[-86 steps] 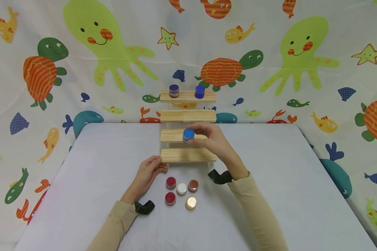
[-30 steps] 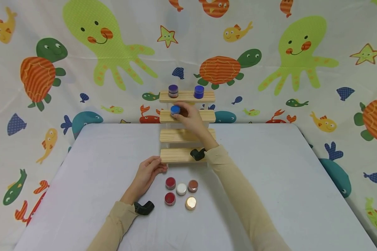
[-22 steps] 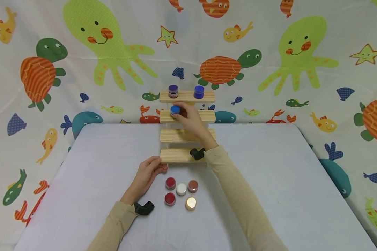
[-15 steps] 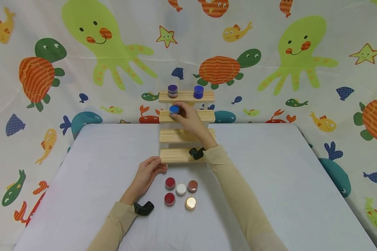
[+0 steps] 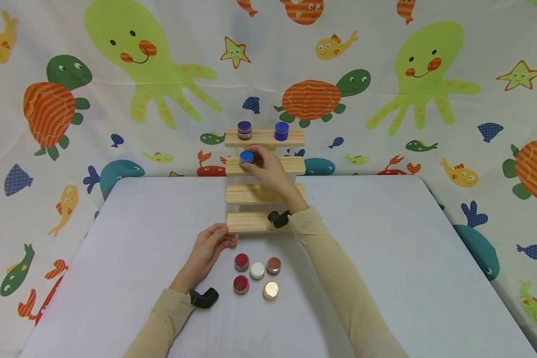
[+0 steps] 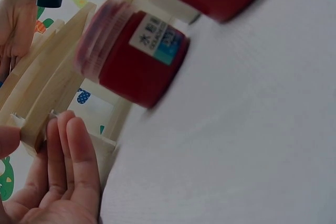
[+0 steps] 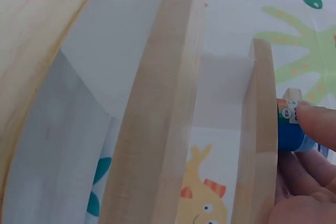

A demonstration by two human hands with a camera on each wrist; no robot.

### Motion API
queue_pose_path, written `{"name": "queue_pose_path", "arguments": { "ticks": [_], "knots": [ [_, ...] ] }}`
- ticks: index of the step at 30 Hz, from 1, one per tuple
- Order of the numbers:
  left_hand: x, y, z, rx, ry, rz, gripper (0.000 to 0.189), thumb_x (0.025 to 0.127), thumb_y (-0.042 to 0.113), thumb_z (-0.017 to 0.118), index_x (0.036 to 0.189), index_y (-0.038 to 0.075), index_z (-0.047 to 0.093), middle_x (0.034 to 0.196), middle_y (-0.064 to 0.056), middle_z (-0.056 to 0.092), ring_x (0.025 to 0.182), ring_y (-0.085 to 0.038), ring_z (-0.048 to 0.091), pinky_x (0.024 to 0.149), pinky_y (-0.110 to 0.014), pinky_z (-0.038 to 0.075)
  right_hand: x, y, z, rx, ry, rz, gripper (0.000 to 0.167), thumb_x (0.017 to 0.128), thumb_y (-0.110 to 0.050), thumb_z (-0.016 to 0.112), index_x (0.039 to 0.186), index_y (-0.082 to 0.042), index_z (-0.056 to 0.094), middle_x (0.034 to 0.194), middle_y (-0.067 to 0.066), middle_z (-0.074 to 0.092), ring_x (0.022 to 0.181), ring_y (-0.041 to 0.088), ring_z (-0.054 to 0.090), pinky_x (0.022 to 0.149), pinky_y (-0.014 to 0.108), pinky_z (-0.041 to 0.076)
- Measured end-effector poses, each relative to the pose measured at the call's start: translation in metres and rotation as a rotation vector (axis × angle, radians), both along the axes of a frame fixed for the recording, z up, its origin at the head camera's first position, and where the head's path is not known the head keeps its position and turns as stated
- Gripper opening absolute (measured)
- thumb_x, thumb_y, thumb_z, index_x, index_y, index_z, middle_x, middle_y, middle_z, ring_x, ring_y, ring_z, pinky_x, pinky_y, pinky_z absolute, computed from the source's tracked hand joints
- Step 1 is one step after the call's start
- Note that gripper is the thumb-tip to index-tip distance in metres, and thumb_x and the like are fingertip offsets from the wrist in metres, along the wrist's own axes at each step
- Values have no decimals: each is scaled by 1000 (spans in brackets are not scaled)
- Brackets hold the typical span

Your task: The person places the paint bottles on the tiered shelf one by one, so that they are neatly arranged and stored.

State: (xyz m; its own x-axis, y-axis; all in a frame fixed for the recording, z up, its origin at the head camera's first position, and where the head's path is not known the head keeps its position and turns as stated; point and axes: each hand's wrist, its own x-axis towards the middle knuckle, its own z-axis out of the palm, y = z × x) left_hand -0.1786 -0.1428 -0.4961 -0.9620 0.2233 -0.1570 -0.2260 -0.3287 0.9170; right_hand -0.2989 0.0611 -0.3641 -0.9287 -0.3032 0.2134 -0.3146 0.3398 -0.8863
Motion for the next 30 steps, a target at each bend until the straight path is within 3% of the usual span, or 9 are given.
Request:
{"name": "queue_pose_path", "arguments": {
  "ticks": [7, 13, 18, 30],
  "knots": [
    [1, 1, 2, 5, 4, 0, 26, 104, 16, 53, 116, -8, 53, 98, -15, 64, 89, -19, 64, 81, -27, 57, 2, 3, 2, -48, -49, -23, 45, 96, -14, 67, 137, -5, 52, 130, 11, 59, 119, 21, 57, 101, 27, 47],
    [1, 1, 2, 6, 8, -4, 26, 104, 16, 54, 116, -8, 54, 96, -14, 64, 88, -19, 65, 81, -28, 58, 10, 7, 1, -109, -65, -64, 48, 93, -8, 67, 137, 2, 50, 129, 14, 59, 122, 23, 55, 105, 26, 43],
    [1, 0, 1, 7, 11, -7, 28, 104, 17, 54, 116, -8, 53, 97, -14, 64, 88, -19, 64, 82, -27, 57, 24, 14, 1, -89, -45, -60, 49, 94, -6, 65, 139, 1, 47, 131, 15, 58, 124, 23, 53, 106, 25, 42],
    [1, 0, 1, -9, 3, -1, 28, 104, 16, 53, 118, -9, 52, 97, -14, 64, 89, -19, 64, 81, -27, 57, 61, 38, -1, -108, 45, -2, 42, 98, -6, 61, 137, 5, 49, 129, 18, 60, 123, 28, 54, 108, 35, 43]
  ]
}}
